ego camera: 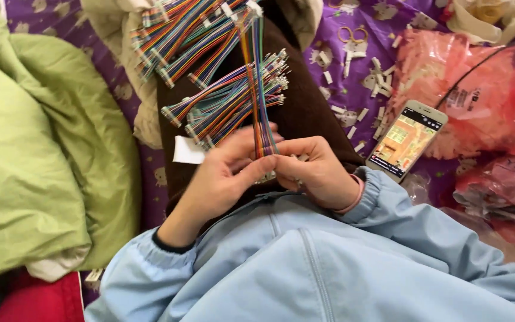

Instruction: Attaching white plastic connectors to the ends of multi-colored ribbon cable bundles

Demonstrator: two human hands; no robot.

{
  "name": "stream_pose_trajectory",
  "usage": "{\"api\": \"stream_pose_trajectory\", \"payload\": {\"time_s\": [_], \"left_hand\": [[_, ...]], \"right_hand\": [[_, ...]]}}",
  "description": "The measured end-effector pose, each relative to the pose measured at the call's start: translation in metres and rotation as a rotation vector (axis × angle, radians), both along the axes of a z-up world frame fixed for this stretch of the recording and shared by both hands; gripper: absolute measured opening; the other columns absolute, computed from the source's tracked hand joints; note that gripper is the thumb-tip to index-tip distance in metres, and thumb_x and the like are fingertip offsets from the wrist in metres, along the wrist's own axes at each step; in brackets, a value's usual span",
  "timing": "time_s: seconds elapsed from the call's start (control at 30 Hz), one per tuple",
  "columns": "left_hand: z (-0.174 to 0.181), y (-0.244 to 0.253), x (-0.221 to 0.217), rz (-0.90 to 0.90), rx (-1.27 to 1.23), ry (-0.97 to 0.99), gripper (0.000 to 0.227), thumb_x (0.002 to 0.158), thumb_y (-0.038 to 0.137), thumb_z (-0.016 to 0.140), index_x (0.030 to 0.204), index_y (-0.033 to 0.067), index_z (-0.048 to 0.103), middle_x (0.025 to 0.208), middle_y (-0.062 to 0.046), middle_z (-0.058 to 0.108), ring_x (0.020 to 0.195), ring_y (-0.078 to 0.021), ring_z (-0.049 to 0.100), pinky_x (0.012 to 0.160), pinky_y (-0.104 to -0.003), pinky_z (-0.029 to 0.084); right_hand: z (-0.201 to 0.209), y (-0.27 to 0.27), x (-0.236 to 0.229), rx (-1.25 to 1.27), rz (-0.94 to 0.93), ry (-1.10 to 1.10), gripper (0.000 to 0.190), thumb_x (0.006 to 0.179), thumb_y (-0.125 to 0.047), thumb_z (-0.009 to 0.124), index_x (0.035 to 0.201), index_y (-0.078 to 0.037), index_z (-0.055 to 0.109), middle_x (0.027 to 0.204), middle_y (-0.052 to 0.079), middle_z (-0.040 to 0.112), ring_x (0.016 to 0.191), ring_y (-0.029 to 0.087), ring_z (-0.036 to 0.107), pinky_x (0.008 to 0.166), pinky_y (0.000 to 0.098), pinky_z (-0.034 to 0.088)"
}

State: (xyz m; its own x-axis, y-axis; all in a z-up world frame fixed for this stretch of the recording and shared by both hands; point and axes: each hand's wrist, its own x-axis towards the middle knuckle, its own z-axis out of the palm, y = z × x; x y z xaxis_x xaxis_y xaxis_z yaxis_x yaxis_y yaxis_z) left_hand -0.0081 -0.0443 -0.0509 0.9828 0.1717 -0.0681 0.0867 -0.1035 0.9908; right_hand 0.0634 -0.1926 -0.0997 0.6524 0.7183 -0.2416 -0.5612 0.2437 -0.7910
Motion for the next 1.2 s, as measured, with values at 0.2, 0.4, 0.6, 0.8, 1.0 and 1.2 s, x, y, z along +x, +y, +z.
{"api": "stream_pose_trajectory", "payload": {"time_s": [0.2,0.4,0.6,0.8,1.0,1.2], "left_hand": [[-0.007,-0.015,0.004,0.035,-0.383,0.08,0.029,0.091,0.013,0.058,0.115,-0.0009,0.062,0.086,-0.011,0.071,0.086,-0.0115,0.062,0.09,-0.034,0.05],[-0.011,-0.015,0.01,0.223,-0.453,0.115,0.019,0.084,0.013,0.067,0.099,0.0006,0.07,0.071,-0.013,0.07,0.069,-0.0144,0.068,0.075,-0.027,0.054],[-0.005,-0.002,0.019,0.353,-0.664,0.093,0.024,0.088,0.019,0.061,0.101,0.0004,0.067,0.091,-0.018,0.071,0.085,-0.028,0.07,0.073,-0.035,0.06],[0.01,0.01,0.028,0.216,-0.405,0.163,0.018,0.086,0.013,0.062,0.088,-0.0028,0.07,0.079,-0.017,0.071,0.076,-0.0226,0.071,0.068,-0.032,0.059],[0.021,0.036,0.042,0.28,-0.649,-0.083,0.018,0.088,0.01,0.063,0.101,-0.0031,0.064,0.091,-0.016,0.069,0.077,-0.0197,0.07,0.074,-0.025,0.06],[0.048,0.016,0.044,0.127,-0.219,-0.056,0.017,0.092,0.011,0.056,0.094,-0.0043,0.063,0.086,-0.013,0.066,0.071,-0.0151,0.063,0.068,-0.022,0.055]], "right_hand": [[-0.001,-0.004,0.005,-0.114,0.024,-0.124,0.007,0.078,0.002,0.065,0.078,0.008,0.068,0.039,0.007,0.04,0.034,0.01,0.037,0.036,0.0182,0.028],[0.013,-0.004,0.005,-0.229,0.067,-0.32,0.015,0.077,0.001,0.065,0.062,0.001,0.065,0.036,0.004,0.039,0.038,0.006,0.033,0.039,0.0169,0.027],[0.019,-0.004,0.001,-0.245,0.1,-0.264,0.013,0.076,-0.002,0.066,0.063,0.001,0.067,0.035,0.004,0.04,0.039,0.007,0.035,0.04,0.0168,0.028],[0.01,-0.008,0.003,-0.217,0.127,-0.275,0.009,0.077,-0.005,0.066,0.069,-0.004,0.068,0.038,0.003,0.047,0.041,0.005,0.043,0.043,0.0148,0.034],[0.013,-0.008,0.001,-0.119,0.247,-0.261,0.017,0.081,-0.009,0.064,0.09,0.004,0.072,0.064,-0.002,0.057,0.054,0.004,0.039,0.047,0.0165,0.031],[0.009,-0.014,0.025,-0.083,0.311,-0.316,0.018,0.082,-0.007,0.062,0.092,0.005,0.07,0.1,0.01,0.071,0.08,0.011,0.062,0.071,0.0215,0.052]]}}
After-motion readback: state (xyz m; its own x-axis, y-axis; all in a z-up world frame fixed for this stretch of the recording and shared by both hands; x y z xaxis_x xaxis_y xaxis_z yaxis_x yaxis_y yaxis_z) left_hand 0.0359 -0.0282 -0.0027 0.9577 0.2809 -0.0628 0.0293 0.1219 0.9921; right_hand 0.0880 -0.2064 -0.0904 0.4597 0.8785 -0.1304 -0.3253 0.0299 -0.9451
